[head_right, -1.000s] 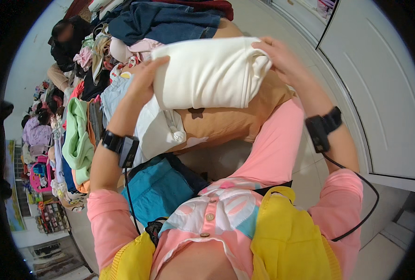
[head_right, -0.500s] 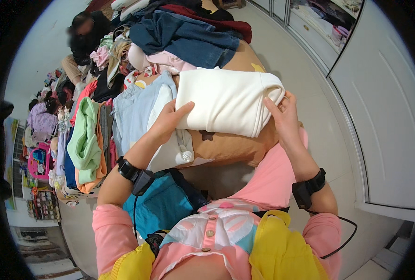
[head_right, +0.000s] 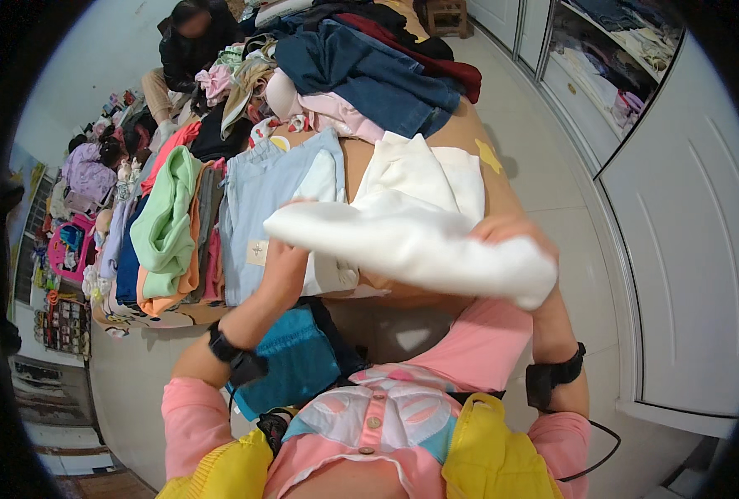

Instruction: The person folds a light green hoodie, then a peach hoodie with a cartoon graphic, and finally a white sweatshirt with a cat graphic. Each item is smoothed, folded into a compact rectangle, and placed on a growing stack on the bed.

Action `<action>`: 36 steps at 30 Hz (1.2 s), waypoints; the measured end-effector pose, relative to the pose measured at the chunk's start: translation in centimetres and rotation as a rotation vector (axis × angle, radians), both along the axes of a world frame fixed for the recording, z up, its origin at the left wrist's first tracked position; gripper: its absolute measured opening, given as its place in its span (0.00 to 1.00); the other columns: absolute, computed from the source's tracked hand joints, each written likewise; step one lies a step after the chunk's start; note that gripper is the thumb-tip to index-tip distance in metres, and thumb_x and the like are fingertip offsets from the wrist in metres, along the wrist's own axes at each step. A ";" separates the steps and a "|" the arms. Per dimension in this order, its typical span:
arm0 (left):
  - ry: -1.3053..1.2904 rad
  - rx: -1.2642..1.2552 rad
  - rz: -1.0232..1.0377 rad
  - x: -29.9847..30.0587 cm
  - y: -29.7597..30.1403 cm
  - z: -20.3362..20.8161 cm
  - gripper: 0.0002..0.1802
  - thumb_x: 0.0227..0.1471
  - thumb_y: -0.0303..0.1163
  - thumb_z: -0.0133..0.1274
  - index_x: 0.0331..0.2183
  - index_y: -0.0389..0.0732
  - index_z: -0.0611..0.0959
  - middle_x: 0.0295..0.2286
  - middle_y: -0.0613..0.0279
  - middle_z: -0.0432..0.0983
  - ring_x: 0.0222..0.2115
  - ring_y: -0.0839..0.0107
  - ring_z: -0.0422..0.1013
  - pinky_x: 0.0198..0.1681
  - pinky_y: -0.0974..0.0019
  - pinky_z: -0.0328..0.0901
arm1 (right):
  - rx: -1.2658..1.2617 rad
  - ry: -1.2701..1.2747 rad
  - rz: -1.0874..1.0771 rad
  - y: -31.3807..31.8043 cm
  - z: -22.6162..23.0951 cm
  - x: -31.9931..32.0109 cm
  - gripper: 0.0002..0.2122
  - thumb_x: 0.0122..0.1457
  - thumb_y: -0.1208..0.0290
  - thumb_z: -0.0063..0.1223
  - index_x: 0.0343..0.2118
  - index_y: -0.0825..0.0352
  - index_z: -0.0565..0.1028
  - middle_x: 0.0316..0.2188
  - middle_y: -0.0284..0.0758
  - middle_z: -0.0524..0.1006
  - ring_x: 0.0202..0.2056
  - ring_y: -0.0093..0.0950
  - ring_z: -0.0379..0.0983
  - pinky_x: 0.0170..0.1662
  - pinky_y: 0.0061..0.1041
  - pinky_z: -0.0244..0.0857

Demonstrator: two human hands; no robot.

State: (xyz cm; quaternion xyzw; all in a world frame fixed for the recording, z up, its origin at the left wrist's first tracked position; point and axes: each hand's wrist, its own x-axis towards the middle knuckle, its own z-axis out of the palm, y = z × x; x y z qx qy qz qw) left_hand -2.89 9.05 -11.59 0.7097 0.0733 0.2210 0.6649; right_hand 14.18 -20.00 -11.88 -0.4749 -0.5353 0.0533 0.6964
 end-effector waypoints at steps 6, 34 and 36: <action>0.521 -1.061 -0.310 -7.2 -1.8 -0.2 0.49 0.57 0.71 0.20 0.63 0.41 0.59 0.58 0.54 0.63 0.55 0.52 0.66 0.54 0.45 0.66 | -0.339 -0.322 0.166 0.6 1.3 -3.5 0.10 0.48 0.70 0.61 0.34 0.64 0.76 0.35 0.35 0.78 0.38 0.34 0.74 0.43 0.30 0.64; 0.519 -0.363 -0.397 -8.3 -2.4 -0.8 0.44 0.44 0.20 0.61 0.62 0.41 0.62 0.49 0.67 0.71 0.49 0.74 0.68 0.52 0.67 0.64 | -0.684 0.230 -0.160 5.4 4.8 9.1 0.25 0.38 0.78 0.67 0.46 0.70 0.76 0.38 0.32 0.79 0.39 0.23 0.75 0.46 0.23 0.68; 0.418 -0.295 -0.351 -7.4 -0.9 0.6 0.44 0.43 0.20 0.62 0.61 0.40 0.63 0.50 0.67 0.71 0.50 0.74 0.67 0.54 0.67 0.62 | -0.626 0.191 -0.163 5.1 7.9 11.4 0.27 0.39 0.78 0.65 0.48 0.69 0.75 0.40 0.32 0.78 0.40 0.24 0.75 0.47 0.24 0.68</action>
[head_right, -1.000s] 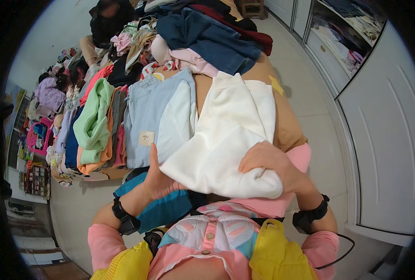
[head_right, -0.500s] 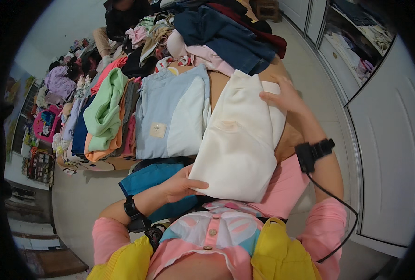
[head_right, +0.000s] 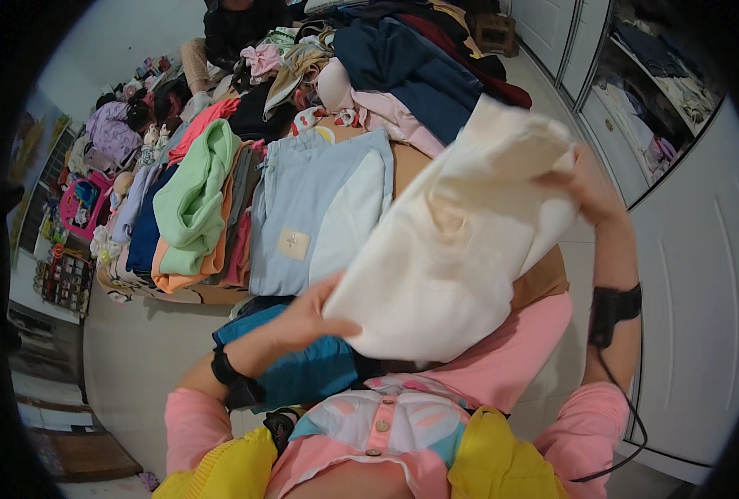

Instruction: The person folds a light green hoodie, then a peach hoodie with a cartoon graphic, and finally a white sweatshirt with a cat graphic. Each item is smoothed, folded into a compact rectangle, and placed on a growing stack on the bed.

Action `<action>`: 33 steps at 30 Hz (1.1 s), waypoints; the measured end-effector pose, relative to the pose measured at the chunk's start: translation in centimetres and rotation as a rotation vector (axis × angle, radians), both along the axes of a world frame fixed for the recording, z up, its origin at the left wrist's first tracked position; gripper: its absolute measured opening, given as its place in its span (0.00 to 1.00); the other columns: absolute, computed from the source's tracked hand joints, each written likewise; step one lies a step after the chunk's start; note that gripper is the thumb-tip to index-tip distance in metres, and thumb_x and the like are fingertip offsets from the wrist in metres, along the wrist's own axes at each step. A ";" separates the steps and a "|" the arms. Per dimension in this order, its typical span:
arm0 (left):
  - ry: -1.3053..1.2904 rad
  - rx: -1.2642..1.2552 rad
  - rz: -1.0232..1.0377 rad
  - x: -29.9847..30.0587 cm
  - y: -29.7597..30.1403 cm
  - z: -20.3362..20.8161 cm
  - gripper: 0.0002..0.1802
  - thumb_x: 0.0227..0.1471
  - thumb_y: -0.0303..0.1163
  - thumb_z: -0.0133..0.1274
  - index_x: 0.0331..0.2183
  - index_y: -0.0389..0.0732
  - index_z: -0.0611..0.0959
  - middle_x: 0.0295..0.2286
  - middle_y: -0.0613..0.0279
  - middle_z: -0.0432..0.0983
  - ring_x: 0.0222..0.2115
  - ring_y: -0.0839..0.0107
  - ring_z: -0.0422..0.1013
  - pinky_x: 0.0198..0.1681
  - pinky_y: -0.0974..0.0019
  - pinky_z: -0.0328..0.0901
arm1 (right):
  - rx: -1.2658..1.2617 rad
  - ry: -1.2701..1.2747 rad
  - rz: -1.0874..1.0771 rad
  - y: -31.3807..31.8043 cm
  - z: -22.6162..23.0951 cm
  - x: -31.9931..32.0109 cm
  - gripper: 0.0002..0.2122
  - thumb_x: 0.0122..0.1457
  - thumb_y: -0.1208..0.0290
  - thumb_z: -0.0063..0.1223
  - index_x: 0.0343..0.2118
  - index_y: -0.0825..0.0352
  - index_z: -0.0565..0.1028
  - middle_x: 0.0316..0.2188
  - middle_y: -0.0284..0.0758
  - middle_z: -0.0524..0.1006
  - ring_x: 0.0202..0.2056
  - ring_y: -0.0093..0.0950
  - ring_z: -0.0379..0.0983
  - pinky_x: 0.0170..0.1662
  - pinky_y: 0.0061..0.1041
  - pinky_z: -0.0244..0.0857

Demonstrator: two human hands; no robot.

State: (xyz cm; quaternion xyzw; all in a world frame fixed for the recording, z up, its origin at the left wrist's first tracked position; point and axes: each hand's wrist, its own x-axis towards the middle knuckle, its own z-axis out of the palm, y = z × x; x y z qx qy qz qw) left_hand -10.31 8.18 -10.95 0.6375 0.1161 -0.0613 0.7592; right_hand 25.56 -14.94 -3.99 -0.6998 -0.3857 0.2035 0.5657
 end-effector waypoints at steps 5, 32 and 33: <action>-0.185 0.163 0.350 6.4 5.7 3.0 0.40 0.45 0.28 0.64 0.59 0.36 0.66 0.40 0.59 0.74 0.39 0.72 0.73 0.45 0.66 0.69 | 0.014 0.037 -0.108 5.1 3.8 9.2 0.33 0.48 0.68 0.65 0.57 0.70 0.65 0.48 0.40 0.75 0.47 0.29 0.74 0.49 0.30 0.70; -0.329 -0.537 0.096 -1.2 6.8 -2.4 0.68 0.36 0.82 0.45 0.66 0.42 0.51 0.62 0.51 0.56 0.59 0.51 0.61 0.57 0.37 0.60 | 0.091 -1.135 0.759 10.7 -4.8 -17.8 0.17 0.53 0.74 0.50 0.47 0.60 0.72 0.32 0.30 0.72 0.39 0.28 0.70 0.41 0.27 0.60; -0.196 -0.529 0.160 -2.2 6.8 -2.5 0.61 0.42 0.72 0.49 0.65 0.41 0.52 0.60 0.51 0.58 0.58 0.52 0.62 0.54 0.39 0.64 | 0.007 -1.164 0.824 10.7 -5.3 -18.1 0.18 0.52 0.74 0.50 0.48 0.61 0.72 0.32 0.30 0.72 0.39 0.28 0.70 0.41 0.27 0.60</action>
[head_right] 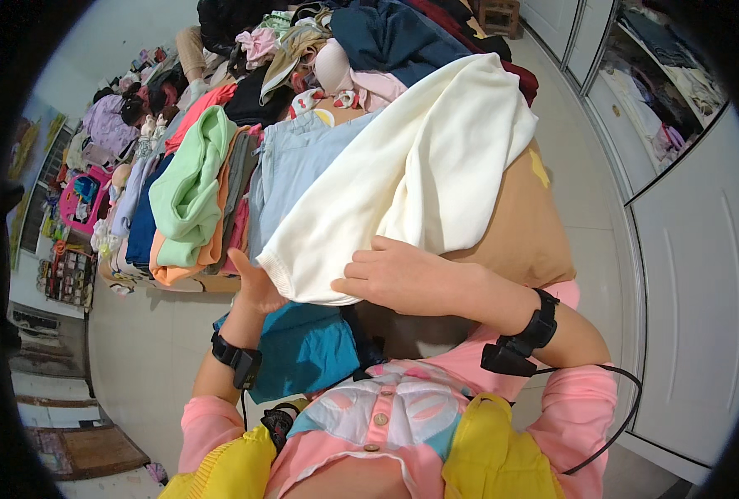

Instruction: The person folds a light green hoodie, then a peach hoodie with a cartoon graphic, and finally a white sweatshirt with a cat graphic. Each item is smoothed, folded into a compact rectangle, and placed on a growing stack on the bed.

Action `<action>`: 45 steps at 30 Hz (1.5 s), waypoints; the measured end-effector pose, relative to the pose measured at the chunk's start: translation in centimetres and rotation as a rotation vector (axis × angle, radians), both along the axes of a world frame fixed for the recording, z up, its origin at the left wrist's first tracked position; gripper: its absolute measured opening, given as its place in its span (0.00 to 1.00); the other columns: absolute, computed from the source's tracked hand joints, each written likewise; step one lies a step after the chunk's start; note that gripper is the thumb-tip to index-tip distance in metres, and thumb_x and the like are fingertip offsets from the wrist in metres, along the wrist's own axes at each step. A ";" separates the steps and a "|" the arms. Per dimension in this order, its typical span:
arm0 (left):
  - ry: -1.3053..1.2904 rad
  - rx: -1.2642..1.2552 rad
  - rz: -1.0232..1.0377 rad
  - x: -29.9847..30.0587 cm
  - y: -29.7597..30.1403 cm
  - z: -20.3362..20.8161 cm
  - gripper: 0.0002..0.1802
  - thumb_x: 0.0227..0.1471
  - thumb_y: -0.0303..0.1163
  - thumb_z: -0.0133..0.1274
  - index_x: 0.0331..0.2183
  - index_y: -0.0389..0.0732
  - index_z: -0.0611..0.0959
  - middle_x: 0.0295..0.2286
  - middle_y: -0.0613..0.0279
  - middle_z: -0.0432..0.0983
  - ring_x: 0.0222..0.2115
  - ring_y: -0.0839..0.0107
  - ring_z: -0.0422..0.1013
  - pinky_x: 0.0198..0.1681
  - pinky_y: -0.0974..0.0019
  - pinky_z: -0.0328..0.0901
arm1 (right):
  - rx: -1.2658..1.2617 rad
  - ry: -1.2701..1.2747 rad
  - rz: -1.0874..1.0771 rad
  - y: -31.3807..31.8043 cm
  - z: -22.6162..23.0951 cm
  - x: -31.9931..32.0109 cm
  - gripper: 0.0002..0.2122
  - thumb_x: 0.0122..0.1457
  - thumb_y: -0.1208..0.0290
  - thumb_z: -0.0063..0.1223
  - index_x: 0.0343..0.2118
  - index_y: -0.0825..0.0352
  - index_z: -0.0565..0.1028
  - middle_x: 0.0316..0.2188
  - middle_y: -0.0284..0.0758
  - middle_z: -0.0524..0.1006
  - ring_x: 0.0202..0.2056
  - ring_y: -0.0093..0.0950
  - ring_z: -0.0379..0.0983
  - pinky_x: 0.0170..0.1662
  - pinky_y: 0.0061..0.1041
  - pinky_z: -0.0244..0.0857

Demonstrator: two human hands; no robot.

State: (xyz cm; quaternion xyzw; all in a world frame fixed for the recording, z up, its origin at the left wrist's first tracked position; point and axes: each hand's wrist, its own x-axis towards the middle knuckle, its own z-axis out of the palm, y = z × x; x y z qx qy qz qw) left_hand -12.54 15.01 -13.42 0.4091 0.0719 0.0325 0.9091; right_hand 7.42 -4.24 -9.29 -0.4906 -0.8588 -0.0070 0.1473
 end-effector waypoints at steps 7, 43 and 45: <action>0.323 0.372 0.317 -1.2 -0.7 0.7 0.28 0.52 0.23 0.53 0.54 0.34 0.67 0.40 0.56 0.76 0.30 0.68 0.78 0.23 0.68 0.76 | 0.078 0.455 0.071 0.2 -1.0 1.8 0.14 0.52 0.74 0.59 0.44 0.63 0.76 0.40 0.34 0.76 0.45 0.33 0.71 0.48 0.32 0.62; 0.242 0.736 0.046 8.9 -2.9 0.0 0.24 0.53 0.29 0.61 0.49 0.32 0.72 0.40 0.60 0.76 0.40 0.77 0.72 0.45 0.72 0.67 | 0.097 2.138 -0.834 4.1 -5.8 30.7 0.33 0.48 0.64 0.71 0.54 0.73 0.69 0.49 0.47 0.75 0.49 0.37 0.74 0.52 0.31 0.71; 0.190 0.699 0.053 8.8 -3.0 -0.2 0.26 0.51 0.31 0.63 0.48 0.31 0.73 0.40 0.60 0.76 0.40 0.75 0.72 0.45 0.70 0.67 | 0.082 2.196 -0.841 4.4 -5.8 30.9 0.32 0.48 0.64 0.71 0.54 0.72 0.69 0.49 0.47 0.75 0.49 0.37 0.74 0.52 0.30 0.70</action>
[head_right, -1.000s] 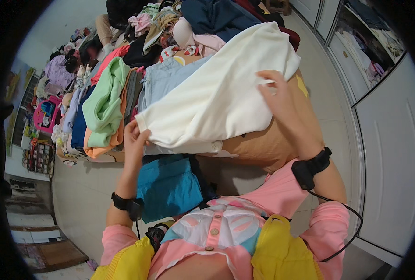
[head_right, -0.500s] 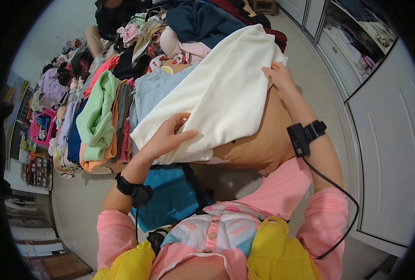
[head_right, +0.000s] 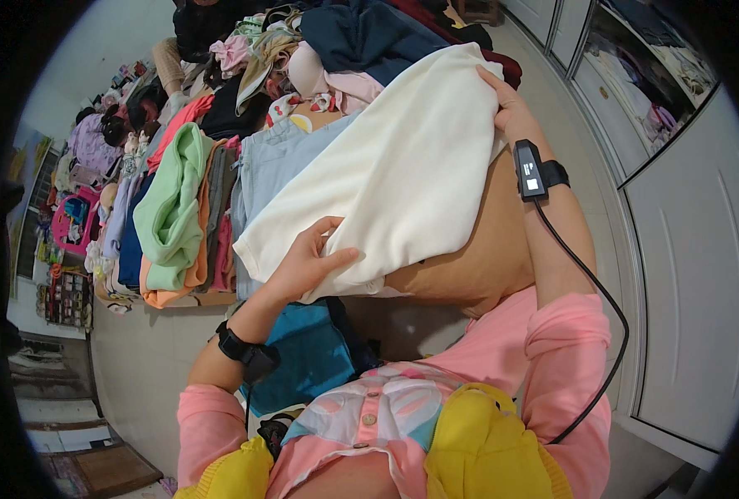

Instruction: The person folds a light green hoodie, then a peach hoodie with a cartoon graphic, and finally a white sweatshirt with a cat graphic. Each item is smoothed, folded into a compact rectangle, and placed on a growing stack on the bed.

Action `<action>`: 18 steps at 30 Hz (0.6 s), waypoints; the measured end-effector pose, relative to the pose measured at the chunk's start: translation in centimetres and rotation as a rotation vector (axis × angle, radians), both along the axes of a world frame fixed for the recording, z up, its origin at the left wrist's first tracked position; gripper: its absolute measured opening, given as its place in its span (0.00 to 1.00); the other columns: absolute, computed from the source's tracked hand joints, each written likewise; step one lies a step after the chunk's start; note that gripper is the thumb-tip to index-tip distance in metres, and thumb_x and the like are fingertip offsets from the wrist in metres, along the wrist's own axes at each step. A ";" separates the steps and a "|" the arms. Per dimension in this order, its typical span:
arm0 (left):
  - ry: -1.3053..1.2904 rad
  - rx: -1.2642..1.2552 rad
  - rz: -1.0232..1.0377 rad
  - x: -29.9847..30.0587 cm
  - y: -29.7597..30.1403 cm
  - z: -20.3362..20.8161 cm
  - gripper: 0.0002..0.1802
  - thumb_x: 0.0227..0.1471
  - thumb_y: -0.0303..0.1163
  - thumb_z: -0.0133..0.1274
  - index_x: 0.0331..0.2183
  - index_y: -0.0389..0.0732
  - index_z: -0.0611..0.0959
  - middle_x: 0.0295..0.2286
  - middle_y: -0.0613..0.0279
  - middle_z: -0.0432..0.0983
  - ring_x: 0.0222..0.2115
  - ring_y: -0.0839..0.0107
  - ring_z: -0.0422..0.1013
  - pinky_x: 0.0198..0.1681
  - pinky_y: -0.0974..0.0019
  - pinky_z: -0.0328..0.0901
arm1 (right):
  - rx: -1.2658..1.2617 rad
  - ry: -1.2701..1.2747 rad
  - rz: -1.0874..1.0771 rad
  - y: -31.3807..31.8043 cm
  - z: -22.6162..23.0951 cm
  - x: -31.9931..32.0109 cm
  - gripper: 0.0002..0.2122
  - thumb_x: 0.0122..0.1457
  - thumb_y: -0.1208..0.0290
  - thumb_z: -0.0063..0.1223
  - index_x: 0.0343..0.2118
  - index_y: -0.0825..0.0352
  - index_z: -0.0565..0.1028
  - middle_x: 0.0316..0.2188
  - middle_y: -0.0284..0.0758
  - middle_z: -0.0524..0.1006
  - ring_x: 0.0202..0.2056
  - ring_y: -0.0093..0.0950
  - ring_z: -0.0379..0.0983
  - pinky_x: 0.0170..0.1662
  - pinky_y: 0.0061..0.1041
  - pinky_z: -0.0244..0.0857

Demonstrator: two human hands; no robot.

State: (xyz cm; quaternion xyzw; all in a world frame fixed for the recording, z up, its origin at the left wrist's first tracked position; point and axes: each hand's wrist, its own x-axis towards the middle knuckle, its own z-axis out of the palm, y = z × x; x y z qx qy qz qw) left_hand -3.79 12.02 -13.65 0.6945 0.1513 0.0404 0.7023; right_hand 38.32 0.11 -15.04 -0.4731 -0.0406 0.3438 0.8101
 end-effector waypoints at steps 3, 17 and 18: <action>0.054 0.115 -0.028 -1.0 0.0 0.3 0.30 0.50 0.26 0.64 0.52 0.33 0.70 0.41 0.60 0.77 0.42 0.77 0.72 0.46 0.72 0.67 | -0.052 0.014 -0.021 0.0 -0.4 0.6 0.29 0.51 0.65 0.69 0.53 0.71 0.71 0.49 0.45 0.75 0.48 0.35 0.74 0.51 0.31 0.70; -0.065 1.096 0.713 -9.9 -0.4 -2.4 0.37 0.40 0.30 0.69 0.50 0.37 0.68 0.43 0.55 0.63 0.43 0.60 0.63 0.48 0.61 0.61 | 0.029 0.011 -0.289 -10.5 -4.6 -10.0 0.23 0.58 0.73 0.60 0.53 0.78 0.65 0.52 0.43 0.69 0.56 0.30 0.62 0.64 0.27 0.54; -0.018 1.010 0.783 -10.5 -0.7 -3.1 0.34 0.45 0.29 0.65 0.51 0.37 0.65 0.43 0.58 0.62 0.43 0.64 0.63 0.49 0.63 0.61 | 0.026 0.059 -0.268 -10.6 -4.2 -10.1 0.25 0.57 0.73 0.60 0.54 0.77 0.64 0.52 0.43 0.68 0.56 0.30 0.61 0.65 0.27 0.53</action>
